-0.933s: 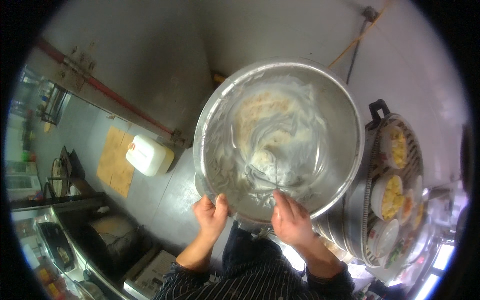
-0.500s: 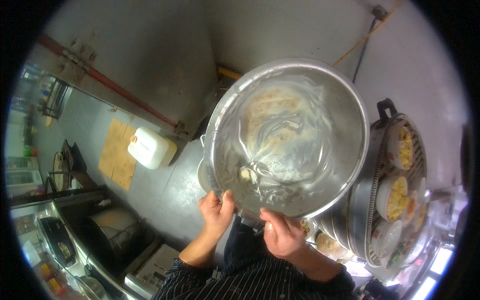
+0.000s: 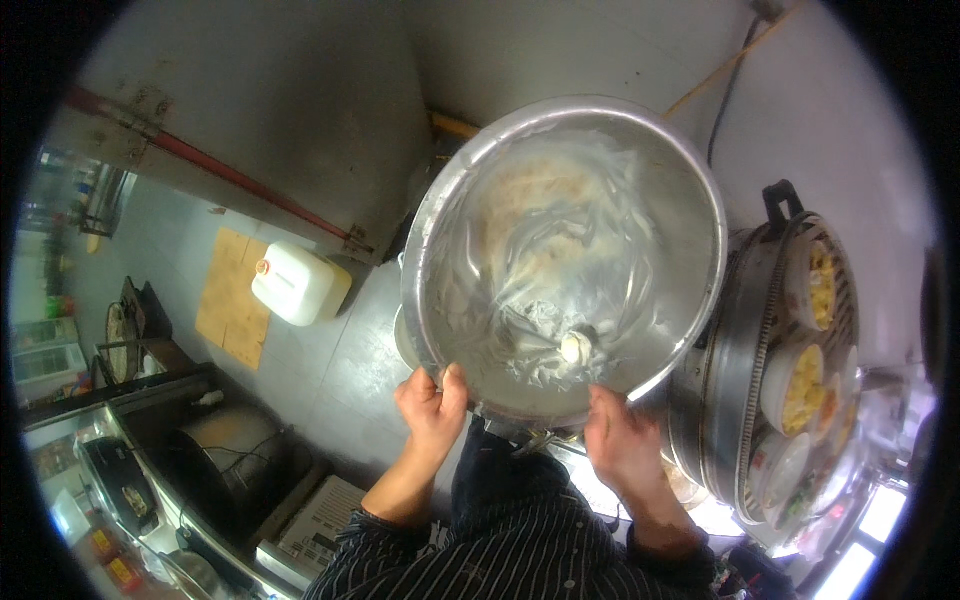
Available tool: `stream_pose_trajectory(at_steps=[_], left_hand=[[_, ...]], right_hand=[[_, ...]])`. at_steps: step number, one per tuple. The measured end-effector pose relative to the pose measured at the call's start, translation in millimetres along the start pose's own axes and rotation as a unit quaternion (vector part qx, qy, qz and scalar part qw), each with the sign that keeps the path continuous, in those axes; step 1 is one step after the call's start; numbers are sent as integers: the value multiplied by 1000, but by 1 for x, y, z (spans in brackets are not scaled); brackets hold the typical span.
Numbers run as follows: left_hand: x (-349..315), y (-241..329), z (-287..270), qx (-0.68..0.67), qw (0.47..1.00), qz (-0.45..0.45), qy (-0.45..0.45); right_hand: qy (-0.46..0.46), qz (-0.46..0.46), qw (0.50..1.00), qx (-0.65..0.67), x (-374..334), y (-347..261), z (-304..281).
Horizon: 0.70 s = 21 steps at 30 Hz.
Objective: The person assembles multiple small bowls of food in a commercial kitchen. They place various ingredients, including vegetables and a white creamy substance, into bowls arranged on a steamer rack using a spoon and ladle.
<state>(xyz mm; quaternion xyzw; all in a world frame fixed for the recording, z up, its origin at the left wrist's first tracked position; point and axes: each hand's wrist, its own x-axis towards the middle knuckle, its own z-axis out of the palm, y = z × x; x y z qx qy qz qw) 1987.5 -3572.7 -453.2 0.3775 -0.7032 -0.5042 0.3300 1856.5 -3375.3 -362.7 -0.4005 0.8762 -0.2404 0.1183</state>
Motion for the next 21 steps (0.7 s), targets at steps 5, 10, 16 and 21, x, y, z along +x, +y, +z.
stream_pose_trajectory(at_steps=[5,10,16,21], left_hand=[[-2,4,2,51,996,73,-29],[-5,5,7,65,991,101,-53],[-13,7,5,105,988,100,-56],[-14,5,1,91,992,77,-40]], right_hand=[[20,115,974,195,15,-12,23],[21,171,905,390,32,-20,30],[82,229,793,558,56,-19,30],[122,238,652,709,67,-15,19]])
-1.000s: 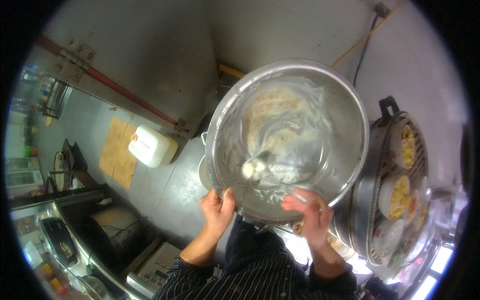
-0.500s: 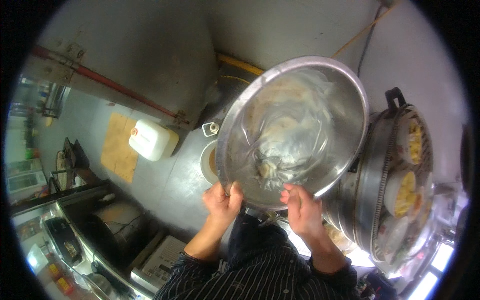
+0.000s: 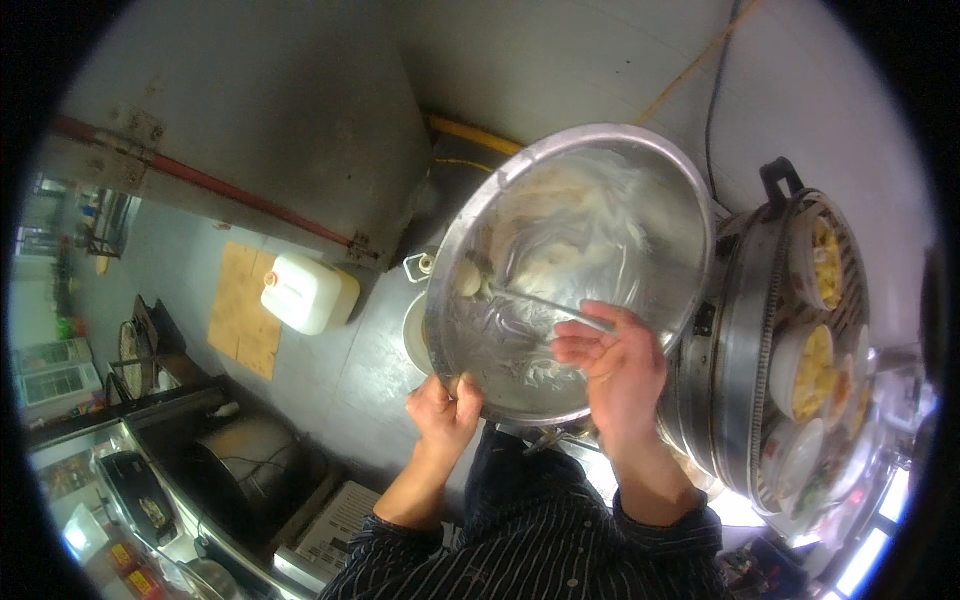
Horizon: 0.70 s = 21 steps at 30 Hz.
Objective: The person assembles multiple small bowls of food in a commercial kitchen. They place various ingredients, including vegetables and a white creamy substance, into bowls arranged on a steamer rack using a spoon and ladle.
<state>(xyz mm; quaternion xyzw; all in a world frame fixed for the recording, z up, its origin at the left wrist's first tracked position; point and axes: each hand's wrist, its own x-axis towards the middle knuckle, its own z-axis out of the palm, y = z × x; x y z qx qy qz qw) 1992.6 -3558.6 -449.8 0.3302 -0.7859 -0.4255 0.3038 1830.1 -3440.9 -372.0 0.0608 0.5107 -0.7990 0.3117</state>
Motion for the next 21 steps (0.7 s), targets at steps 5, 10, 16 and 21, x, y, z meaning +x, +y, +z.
stream_pose_trajectory(at_steps=[5,10,16,21], left_hand=[[-1,-10,-5,-61,996,-55,33],[-4,-18,-18,-19,998,-45,49],[-1,-23,-22,16,996,8,91],[-1,-20,-22,22,995,9,101]], right_hand=[[-30,-117,985,-123,-13,-30,-27],[-2,-185,859,-477,-39,-48,-87],[-72,-188,636,-745,-32,-7,-117],[-123,-212,718,-651,-50,25,-96]])
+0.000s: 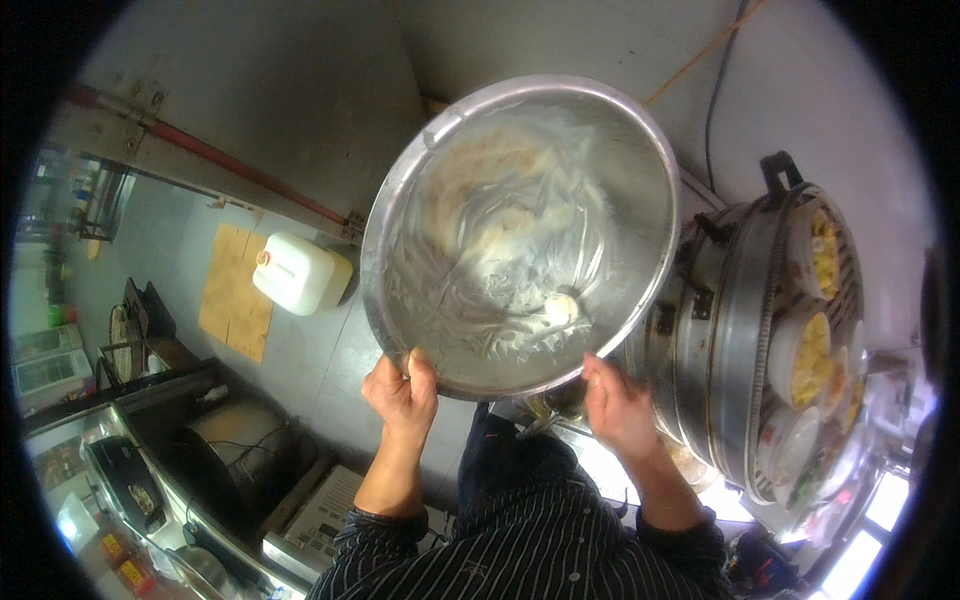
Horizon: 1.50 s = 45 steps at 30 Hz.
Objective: The person assembles multiple small bowls of food in a commercial kitchen. They place various ingredients, including vegetables and a white creamy substance, into bowls arranged on a steamer rack using a spoon and ladle.
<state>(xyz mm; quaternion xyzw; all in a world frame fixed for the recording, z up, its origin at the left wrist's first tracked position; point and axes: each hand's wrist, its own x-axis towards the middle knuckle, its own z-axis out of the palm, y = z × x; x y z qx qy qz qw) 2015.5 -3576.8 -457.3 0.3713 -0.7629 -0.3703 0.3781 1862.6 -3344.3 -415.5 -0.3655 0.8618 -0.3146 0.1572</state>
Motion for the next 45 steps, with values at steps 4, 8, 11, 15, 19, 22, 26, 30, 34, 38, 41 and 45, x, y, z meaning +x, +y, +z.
stream_pose_trajectory(at_steps=[4,8,11,15,19,22,26,30,34,38,41,45], left_hand=[[3,3,-2,9,1000,6,-15],[3,4,-7,21,999,1,-27],[-1,3,-10,13,1000,-7,-27],[-4,1,-10,-23,998,-51,-23],[-3,2,-7,5,1000,-16,-19],[-2,5,-3,15,1000,-7,-20],[-5,1,1,10,1000,-1,-23],[-6,-20,9,-9,997,-75,-26],[17,-56,30,-70,986,-151,9],[57,-89,78,-11,980,-199,-13],[78,-98,144,-56,986,-153,-38],[98,-97,258,-82,978,-172,-86]], right_hand=[[-11,122,971,204,2,-31,12],[-48,297,841,450,13,-32,10],[57,243,859,446,16,-13,-3],[113,90,982,124,12,16,-22],[34,33,997,-59,0,18,-11],[-45,116,989,74,-8,2,13],[-20,208,892,399,-5,-13,30],[27,309,703,641,6,-4,10],[112,289,644,699,-6,10,-34],[167,327,654,662,-36,10,-62],[209,365,637,646,-54,4,-70],[241,352,652,626,-68,-6,-83]])
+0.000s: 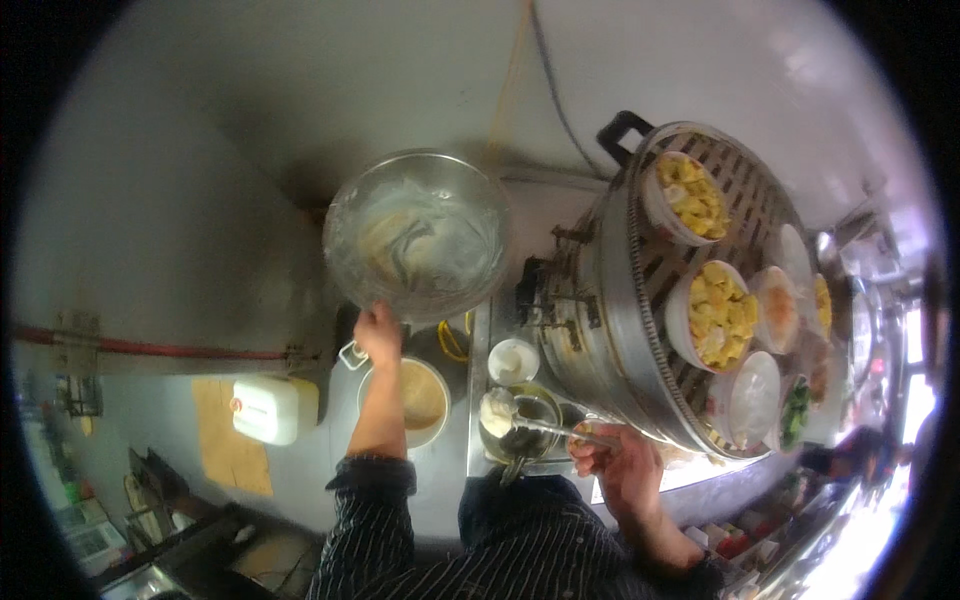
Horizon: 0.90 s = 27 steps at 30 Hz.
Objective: The person assembles multiple small bowls of food in a commercial kitchen. They place various ingredients, including vegetables and a white creamy substance, into bowls arranged on a steamer rack using a spoon and ladle.
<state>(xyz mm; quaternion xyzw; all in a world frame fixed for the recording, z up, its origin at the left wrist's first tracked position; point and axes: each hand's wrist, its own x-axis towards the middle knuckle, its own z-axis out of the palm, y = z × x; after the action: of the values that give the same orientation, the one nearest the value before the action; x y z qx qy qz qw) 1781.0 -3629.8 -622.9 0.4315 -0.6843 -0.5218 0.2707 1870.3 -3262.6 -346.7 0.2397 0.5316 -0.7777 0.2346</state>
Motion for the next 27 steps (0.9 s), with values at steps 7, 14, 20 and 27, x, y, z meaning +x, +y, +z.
stream_pose_trajectory(at_steps=[7,14,20,27], left_hand=[[22,-9,180,22,998,57,-14],[20,-42,268,131,987,89,-25],[18,-64,272,-11,964,-104,-246],[4,-43,209,-180,830,-296,-438]], right_hand=[[44,-95,994,25,-32,-20,-13],[33,-88,994,54,-43,-28,-29],[41,-120,992,25,-49,-35,-29],[-3,-104,990,92,-54,-40,-38]])
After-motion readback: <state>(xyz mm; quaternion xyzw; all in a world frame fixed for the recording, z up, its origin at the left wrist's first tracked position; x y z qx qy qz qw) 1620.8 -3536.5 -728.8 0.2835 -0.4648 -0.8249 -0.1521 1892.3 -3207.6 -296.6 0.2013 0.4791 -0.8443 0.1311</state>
